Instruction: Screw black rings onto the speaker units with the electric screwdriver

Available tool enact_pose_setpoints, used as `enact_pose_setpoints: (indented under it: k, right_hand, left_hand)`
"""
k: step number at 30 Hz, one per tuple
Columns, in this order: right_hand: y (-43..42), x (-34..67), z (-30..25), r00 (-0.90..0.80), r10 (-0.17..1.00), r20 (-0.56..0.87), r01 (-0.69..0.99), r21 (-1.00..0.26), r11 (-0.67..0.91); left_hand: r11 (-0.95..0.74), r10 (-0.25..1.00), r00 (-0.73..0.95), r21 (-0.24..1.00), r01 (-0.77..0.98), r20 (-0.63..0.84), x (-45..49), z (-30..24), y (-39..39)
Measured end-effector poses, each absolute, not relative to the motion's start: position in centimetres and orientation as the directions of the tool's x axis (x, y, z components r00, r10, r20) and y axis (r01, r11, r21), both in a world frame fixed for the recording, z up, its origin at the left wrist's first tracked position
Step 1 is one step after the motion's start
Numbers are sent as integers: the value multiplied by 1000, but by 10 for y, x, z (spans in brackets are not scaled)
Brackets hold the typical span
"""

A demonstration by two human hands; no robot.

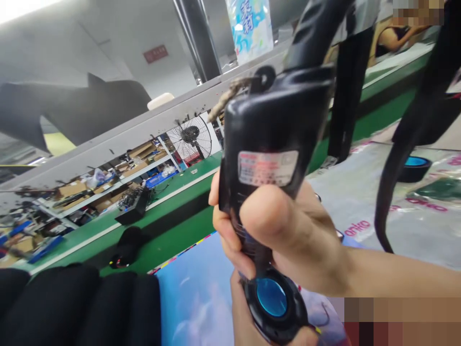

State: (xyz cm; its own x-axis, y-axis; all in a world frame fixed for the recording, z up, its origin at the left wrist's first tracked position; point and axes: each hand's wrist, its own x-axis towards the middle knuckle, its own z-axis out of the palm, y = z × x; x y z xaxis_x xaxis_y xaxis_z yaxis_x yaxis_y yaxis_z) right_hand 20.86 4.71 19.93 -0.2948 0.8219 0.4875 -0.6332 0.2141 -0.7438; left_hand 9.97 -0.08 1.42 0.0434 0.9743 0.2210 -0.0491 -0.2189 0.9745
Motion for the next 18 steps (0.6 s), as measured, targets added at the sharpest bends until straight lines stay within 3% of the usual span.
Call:
enact_pose_setpoints:
  k: [5,12,18]
  right_hand:
    - [52,198,191,-272,817,509,-597,-755,271]
    - [56,187,182,-350,790,503,-532,-801,274]
    - [56,183,177,-379,789,484,-492,-827,271]
  left_hand:
    - [-210,978,-37,973,-99,207,98,8,-1]
    - [-169,968,-145,959,229,205,95,-11,-9]
    - [-117,980,-147,987,114,133,98,-4,-10]
